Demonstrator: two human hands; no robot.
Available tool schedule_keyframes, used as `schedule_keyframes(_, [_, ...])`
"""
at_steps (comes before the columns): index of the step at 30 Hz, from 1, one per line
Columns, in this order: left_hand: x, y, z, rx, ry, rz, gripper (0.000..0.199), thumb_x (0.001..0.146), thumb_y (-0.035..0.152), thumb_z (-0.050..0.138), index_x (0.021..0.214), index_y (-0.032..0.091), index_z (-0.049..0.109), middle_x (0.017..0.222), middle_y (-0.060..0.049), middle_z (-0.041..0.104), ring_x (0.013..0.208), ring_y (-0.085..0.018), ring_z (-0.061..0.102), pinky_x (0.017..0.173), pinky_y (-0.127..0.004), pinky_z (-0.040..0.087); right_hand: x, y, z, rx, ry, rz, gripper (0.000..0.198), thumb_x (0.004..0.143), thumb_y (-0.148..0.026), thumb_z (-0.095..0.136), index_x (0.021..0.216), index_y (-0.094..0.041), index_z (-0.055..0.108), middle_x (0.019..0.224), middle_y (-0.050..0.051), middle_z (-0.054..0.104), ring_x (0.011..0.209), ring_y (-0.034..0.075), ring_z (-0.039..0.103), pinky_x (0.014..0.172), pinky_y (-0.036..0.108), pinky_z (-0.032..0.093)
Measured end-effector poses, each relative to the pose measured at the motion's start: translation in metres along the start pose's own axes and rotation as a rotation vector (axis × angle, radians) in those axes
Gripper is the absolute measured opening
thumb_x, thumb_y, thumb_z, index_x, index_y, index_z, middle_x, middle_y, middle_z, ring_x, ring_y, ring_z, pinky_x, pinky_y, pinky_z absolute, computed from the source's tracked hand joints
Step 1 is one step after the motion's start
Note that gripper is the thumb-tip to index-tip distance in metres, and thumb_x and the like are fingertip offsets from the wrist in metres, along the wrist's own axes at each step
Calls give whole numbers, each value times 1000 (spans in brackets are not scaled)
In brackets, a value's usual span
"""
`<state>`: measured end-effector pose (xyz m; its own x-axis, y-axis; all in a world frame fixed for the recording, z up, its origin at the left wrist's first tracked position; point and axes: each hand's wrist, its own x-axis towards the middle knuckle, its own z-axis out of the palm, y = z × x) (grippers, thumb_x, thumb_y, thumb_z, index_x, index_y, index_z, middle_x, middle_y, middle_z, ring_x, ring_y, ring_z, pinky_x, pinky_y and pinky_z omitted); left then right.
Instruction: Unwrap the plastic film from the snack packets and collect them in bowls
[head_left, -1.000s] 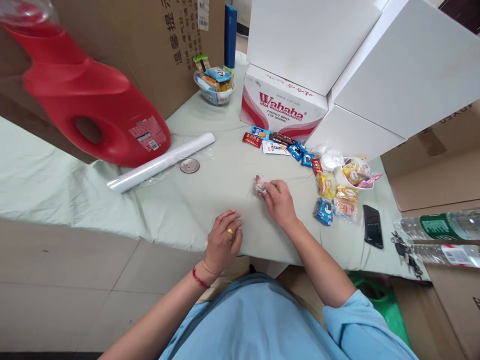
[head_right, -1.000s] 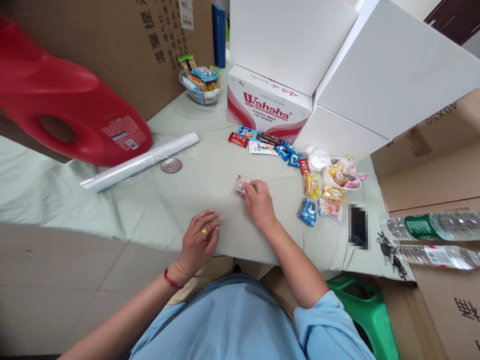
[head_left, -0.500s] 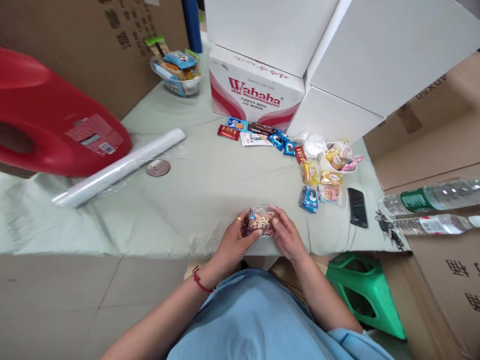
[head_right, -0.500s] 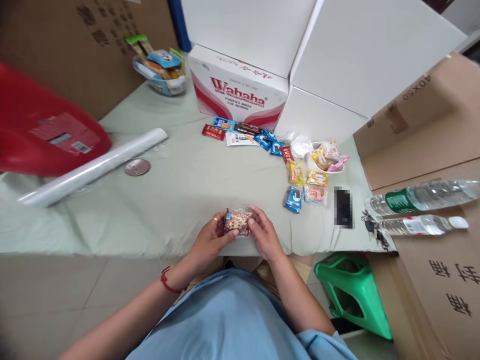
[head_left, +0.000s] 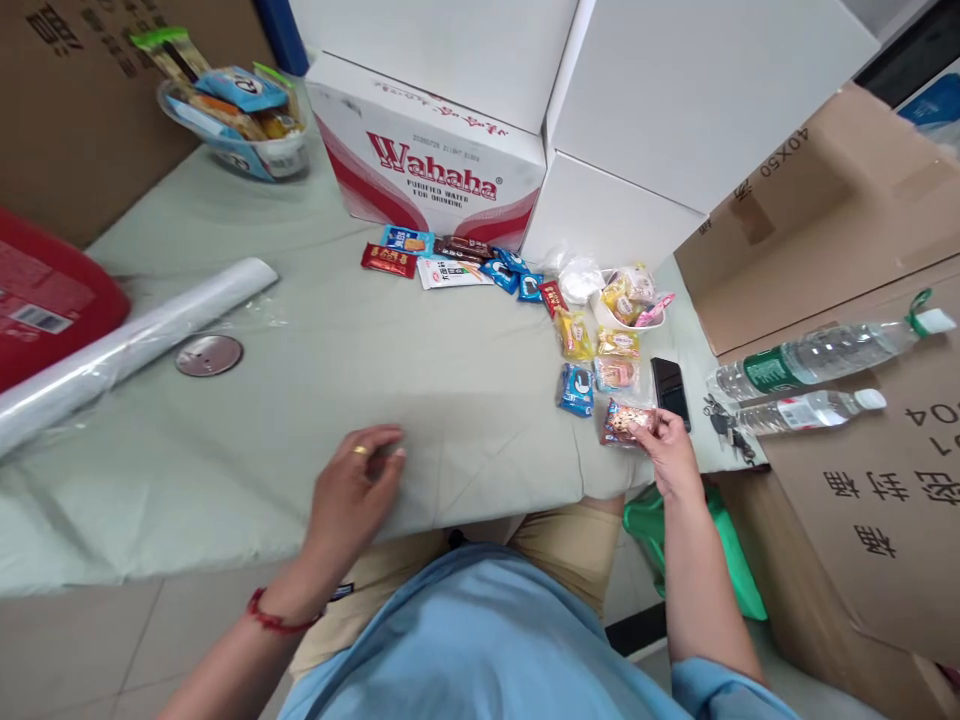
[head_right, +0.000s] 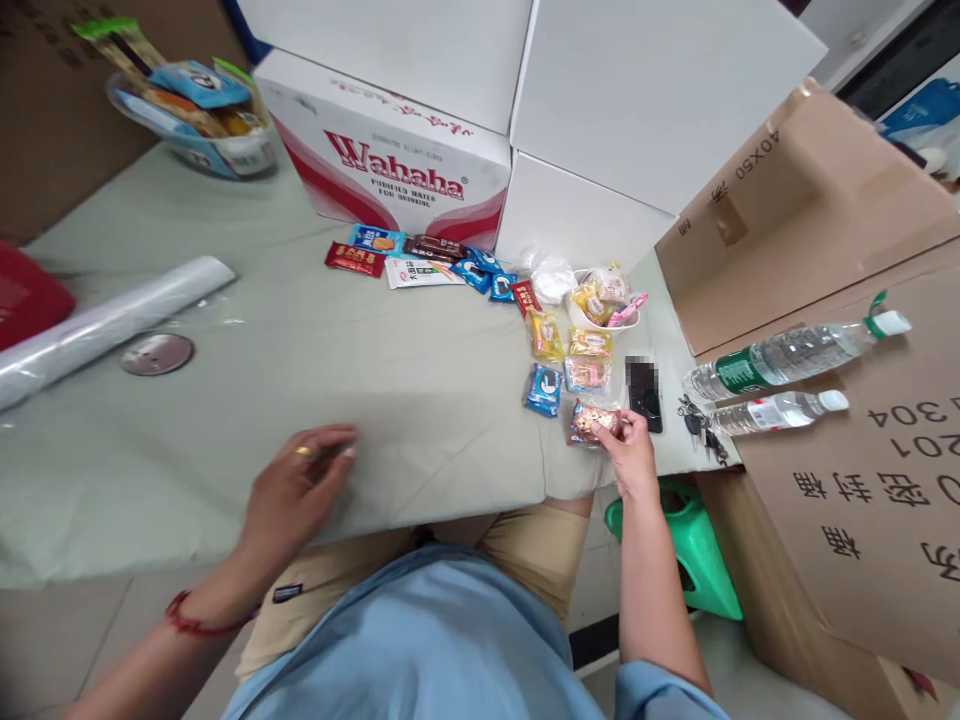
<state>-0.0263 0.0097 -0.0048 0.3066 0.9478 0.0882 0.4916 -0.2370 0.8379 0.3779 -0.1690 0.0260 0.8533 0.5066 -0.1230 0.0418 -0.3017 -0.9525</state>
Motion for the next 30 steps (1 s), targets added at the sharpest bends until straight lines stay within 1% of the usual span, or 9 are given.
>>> schedule_keyframes(5, [-4, -21, -42, 236, 184, -6, 23, 95, 41, 57, 99, 25, 73, 115, -4, 75, 98, -24, 72, 87, -42, 63, 23, 15, 28, -6, -64, -24, 71, 64, -63, 86, 116, -21, 61, 98, 8, 78, 91, 26, 74, 92, 45, 58])
schedule_keyframes(8, [-5, -28, -56, 337, 258, -37, 22, 97, 40, 56, 104, 27, 72, 127, -3, 71, 111, -30, 70, 102, -54, 59, 30, 15, 48, -39, -47, -121, 72, 74, -66, 75, 126, -19, 60, 112, 11, 77, 102, 26, 72, 97, 45, 55])
schedule_keyframes(11, [-2, -39, -56, 409, 268, 18, 24, 97, 38, 56, 113, 28, 70, 140, -4, 67, 127, -38, 64, 108, -64, 54, 33, 12, 49, -325, -1, -218, 67, 82, -68, 65, 127, -19, 64, 119, 16, 75, 111, 30, 68, 103, 50, 52])
schedule_keyframes(14, [1, -49, -48, 472, 242, 135, 28, 97, 36, 56, 117, 23, 71, 135, -10, 71, 129, -41, 64, 106, -68, 53, 30, 3, 35, -647, 148, -376, 65, 82, -68, 64, 121, -17, 69, 121, 21, 70, 112, 34, 65, 105, 54, 49])
schedule_keyframes(17, [2, -51, -42, 528, 241, 176, 28, 98, 33, 55, 118, 20, 70, 131, -13, 74, 129, -39, 66, 107, -63, 54, 28, -16, 28, -663, 270, -478, 57, 86, -65, 64, 116, -17, 70, 113, 18, 70, 97, 29, 67, 93, 47, 54])
schedule_keyframes(19, [1, -50, -41, 517, 264, 180, 26, 99, 31, 55, 116, 20, 70, 130, -13, 74, 127, -38, 67, 106, -60, 55, 34, -33, 35, -606, 227, -487, 46, 91, -61, 61, 107, -18, 72, 98, 12, 72, 84, 25, 67, 84, 40, 55])
schedule_keyframes(21, [0, -50, -41, 491, 292, 191, 25, 99, 28, 54, 113, 19, 71, 127, -14, 75, 125, -38, 69, 105, -59, 56, 50, -53, 54, -593, 131, -506, 37, 93, -55, 60, 99, -20, 72, 88, 9, 73, 80, 24, 68, 80, 36, 54])
schedule_keyframes(25, [-2, -52, -41, 474, 301, 214, 26, 97, 26, 54, 113, 17, 72, 125, -18, 75, 124, -37, 69, 105, -57, 55, 106, -91, 111, -749, -38, -621, 21, 92, -35, 58, 96, -20, 72, 94, 10, 75, 87, 25, 69, 89, 37, 52])
schedule_keyframes(30, [-3, -55, -40, 442, 296, 207, 27, 94, 22, 56, 115, 19, 73, 126, -16, 76, 125, -34, 68, 109, -54, 53, 174, -126, 177, -950, 107, -674, 38, 86, -20, 60, 123, -15, 65, 131, 21, 63, 110, 29, 63, 99, 43, 46])
